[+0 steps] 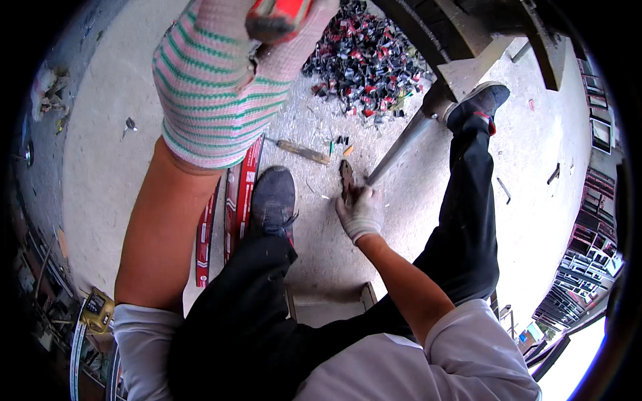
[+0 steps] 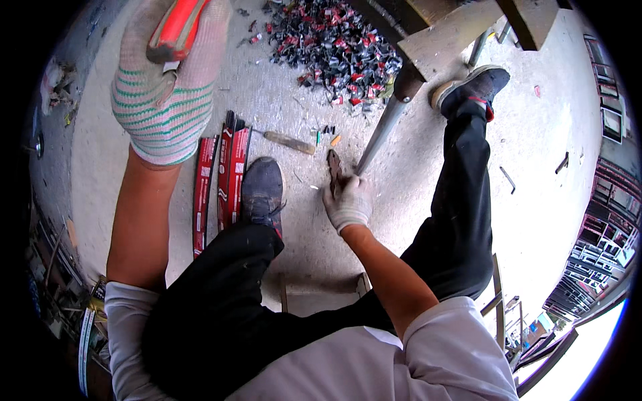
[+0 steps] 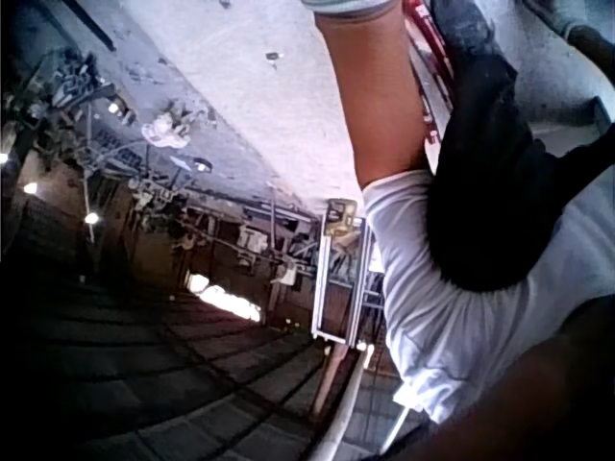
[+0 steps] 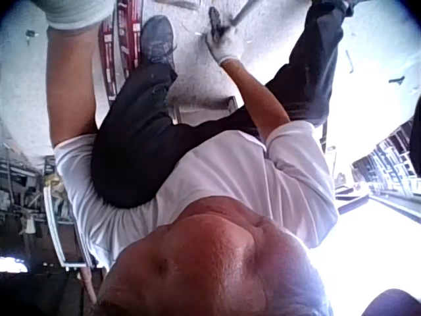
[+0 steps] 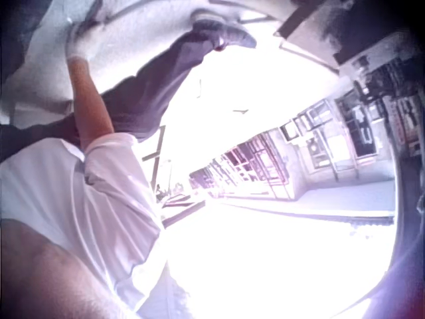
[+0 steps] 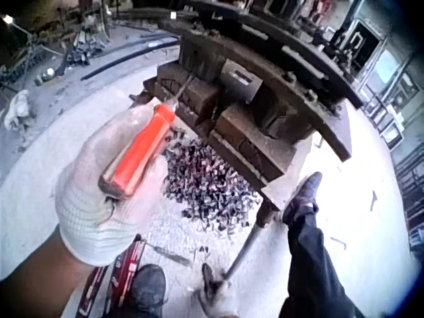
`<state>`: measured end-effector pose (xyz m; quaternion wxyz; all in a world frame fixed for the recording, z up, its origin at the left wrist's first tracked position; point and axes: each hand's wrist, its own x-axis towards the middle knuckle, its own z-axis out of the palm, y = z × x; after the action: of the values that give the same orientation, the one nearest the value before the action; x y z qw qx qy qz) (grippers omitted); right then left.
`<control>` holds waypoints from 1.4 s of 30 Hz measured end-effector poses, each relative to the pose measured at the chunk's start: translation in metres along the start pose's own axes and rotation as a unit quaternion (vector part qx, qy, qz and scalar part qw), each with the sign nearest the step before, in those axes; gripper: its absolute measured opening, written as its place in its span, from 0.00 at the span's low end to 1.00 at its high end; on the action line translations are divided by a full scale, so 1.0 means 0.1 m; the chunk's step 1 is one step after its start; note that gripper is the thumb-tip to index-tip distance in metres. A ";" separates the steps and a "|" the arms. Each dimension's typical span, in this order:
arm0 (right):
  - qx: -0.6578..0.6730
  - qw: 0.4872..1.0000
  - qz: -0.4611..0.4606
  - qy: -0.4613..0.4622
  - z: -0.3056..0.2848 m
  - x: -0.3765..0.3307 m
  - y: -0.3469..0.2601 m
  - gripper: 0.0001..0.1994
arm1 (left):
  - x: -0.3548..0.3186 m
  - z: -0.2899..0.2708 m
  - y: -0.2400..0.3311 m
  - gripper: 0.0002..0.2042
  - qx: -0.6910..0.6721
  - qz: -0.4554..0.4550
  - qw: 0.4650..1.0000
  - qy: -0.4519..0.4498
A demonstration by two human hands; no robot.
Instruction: The person sits on the floor and uses a manual guillotine shear to cut long red metal strips into shorter segments. They repeatedly position the strip under the blade, pull the lever to cut, and remove the cut piece.
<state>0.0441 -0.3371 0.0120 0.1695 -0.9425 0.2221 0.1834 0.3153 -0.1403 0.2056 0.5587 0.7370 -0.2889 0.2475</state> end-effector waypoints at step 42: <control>-0.036 0.847 -0.503 0.170 -3.12 0.30 -1.97 0.14 | 0.47 -0.04 -0.09 0.30 0.149 0.168 0.974 -0.011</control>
<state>0.2478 -0.3067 0.3191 0.1640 -0.9470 -0.2636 -0.0821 0.3549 -0.1415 0.2330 0.3895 0.7556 -0.3746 0.3700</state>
